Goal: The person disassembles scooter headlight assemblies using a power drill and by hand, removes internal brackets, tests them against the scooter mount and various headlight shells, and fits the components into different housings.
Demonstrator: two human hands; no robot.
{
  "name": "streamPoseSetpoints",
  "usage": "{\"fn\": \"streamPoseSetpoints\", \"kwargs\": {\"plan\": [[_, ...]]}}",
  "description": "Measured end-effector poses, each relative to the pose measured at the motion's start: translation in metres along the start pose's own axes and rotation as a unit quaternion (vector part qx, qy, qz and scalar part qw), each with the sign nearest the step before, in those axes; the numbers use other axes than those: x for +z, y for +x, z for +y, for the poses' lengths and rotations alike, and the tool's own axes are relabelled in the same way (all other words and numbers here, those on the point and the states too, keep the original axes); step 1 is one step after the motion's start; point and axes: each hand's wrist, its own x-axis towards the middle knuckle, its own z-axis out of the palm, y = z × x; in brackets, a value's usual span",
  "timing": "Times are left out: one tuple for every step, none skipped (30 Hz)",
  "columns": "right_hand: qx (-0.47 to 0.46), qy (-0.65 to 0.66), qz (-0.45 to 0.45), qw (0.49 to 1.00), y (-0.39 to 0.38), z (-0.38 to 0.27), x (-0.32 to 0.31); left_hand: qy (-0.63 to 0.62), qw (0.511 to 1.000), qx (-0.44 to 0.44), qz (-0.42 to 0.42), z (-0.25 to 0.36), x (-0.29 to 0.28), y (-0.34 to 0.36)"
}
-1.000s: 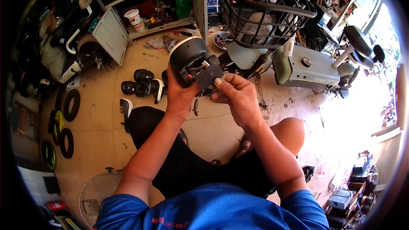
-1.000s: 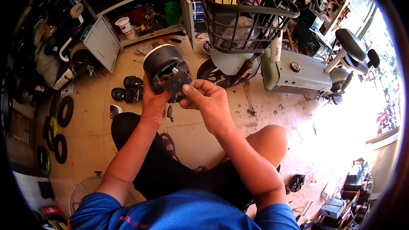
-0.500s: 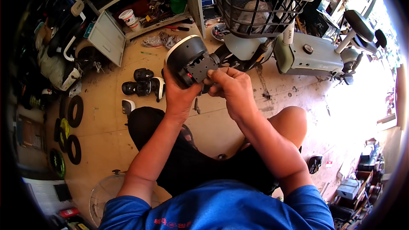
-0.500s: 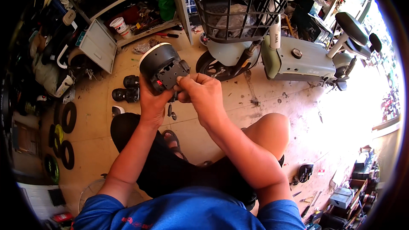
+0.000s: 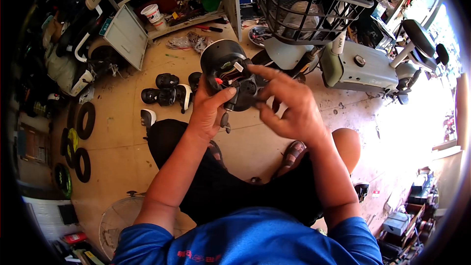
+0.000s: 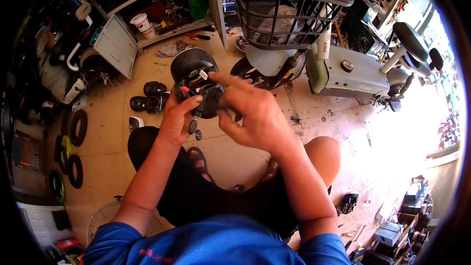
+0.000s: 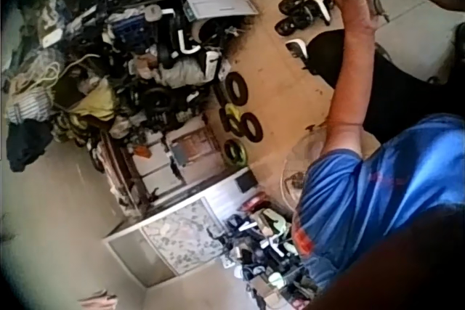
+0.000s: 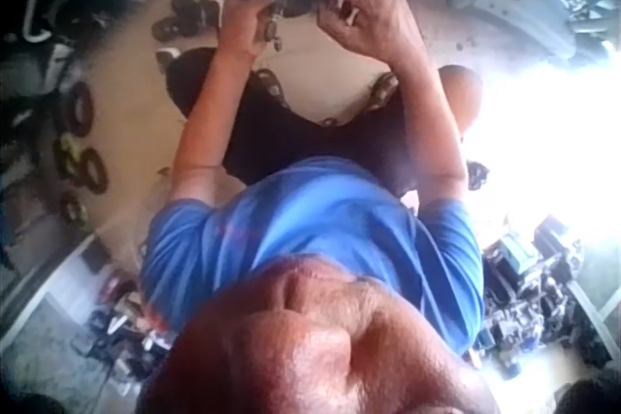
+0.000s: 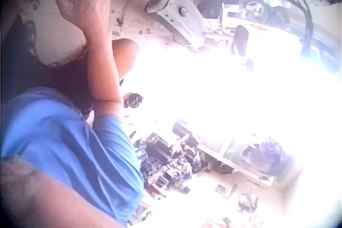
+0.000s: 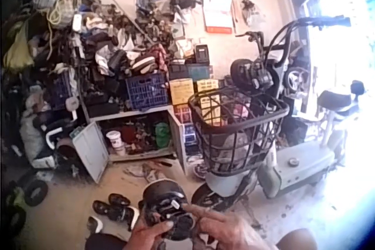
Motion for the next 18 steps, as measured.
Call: {"fn": "streamPoseSetpoints", "kwargs": {"plan": [[-0.089, -0.17, -0.065, 0.979, 0.002, -0.008, -0.001, 0.009, 1.0, 0.001, -0.005, 0.001, 0.001, -0.002], [-0.024, -0.173, -0.096, 0.98, 0.001, -0.015, 0.002, 0.007, 1.0, 0.001, -0.004, 0.002, 0.001, -0.002], [-0.021, -0.175, -0.097, 0.98, 0.0, -0.014, 0.003, 0.019, 1.0, 0.011, -0.011, 0.002, 0.003, -0.003], [-0.036, -0.181, -0.093, 0.978, 0.0, -0.012, 0.003, 0.032, 0.999, 0.02, -0.019, 0.002, 0.004, -0.004], [-0.051, -0.186, -0.09, 0.977, -0.002, -0.011, 0.003, 0.03, 0.999, 0.017, -0.019, -0.001, 0.004, -0.006], [-0.05, -0.186, -0.091, 0.977, -0.001, -0.012, 0.002, 0.057, 0.998, 0.032, -0.018, -0.003, 0.004, -0.006], [-0.01, -0.193, -0.117, 0.974, -0.001, -0.014, 0.001, 0.086, 0.995, 0.046, -0.016, -0.004, 0.003, -0.007], [0.029, -0.199, -0.144, 0.969, -0.001, -0.014, 0.001, 0.085, 0.995, 0.045, -0.015, -0.006, 0.002, -0.007], [0.034, -0.198, -0.144, 0.969, -0.003, -0.01, 0.002, 0.088, 0.994, 0.055, -0.027, -0.008, 0.002, -0.007], [0.01, -0.187, -0.133, 0.973, -0.005, -0.002, 0.004, 0.091, 0.993, 0.064, -0.039, -0.01, 0.002, -0.008], [-0.013, -0.175, -0.122, 0.977, -0.007, 0.004, 0.006, 0.091, 0.993, 0.059, -0.038, -0.009, 0.001, -0.006], [-0.005, -0.169, -0.125, 0.978, -0.006, 0.0, 0.007, 0.074, 0.997, 0.018, -0.033, -0.005, 0.002, -0.008], [0.074, -0.13, -0.151, 0.977, 0.0, -0.007, 0.008, 0.058, 0.998, -0.019, -0.028, -0.002, 0.001, -0.008], [0.116, -0.107, -0.165, 0.973, 0.001, -0.008, 0.012, 0.06, 0.998, -0.023, -0.026, -0.006, -0.005, -0.008], [0.158, -0.089, -0.176, 0.968, 0.002, -0.009, 0.013, 0.059, 0.998, -0.028, -0.024, -0.006, -0.006, -0.008], [0.139, -0.097, -0.17, 0.971, 0.0, -0.007, 0.016, 0.053, 0.997, -0.047, -0.025, -0.004, -0.005, -0.008], [0.119, -0.106, -0.164, 0.974, -0.002, -0.005, 0.017, 0.047, 0.996, -0.066, -0.025, -0.004, -0.005, -0.009], [0.121, -0.103, -0.164, 0.974, -0.002, -0.003, 0.017, 0.047, 0.996, -0.065, -0.027, -0.007, -0.007, -0.008]]}}
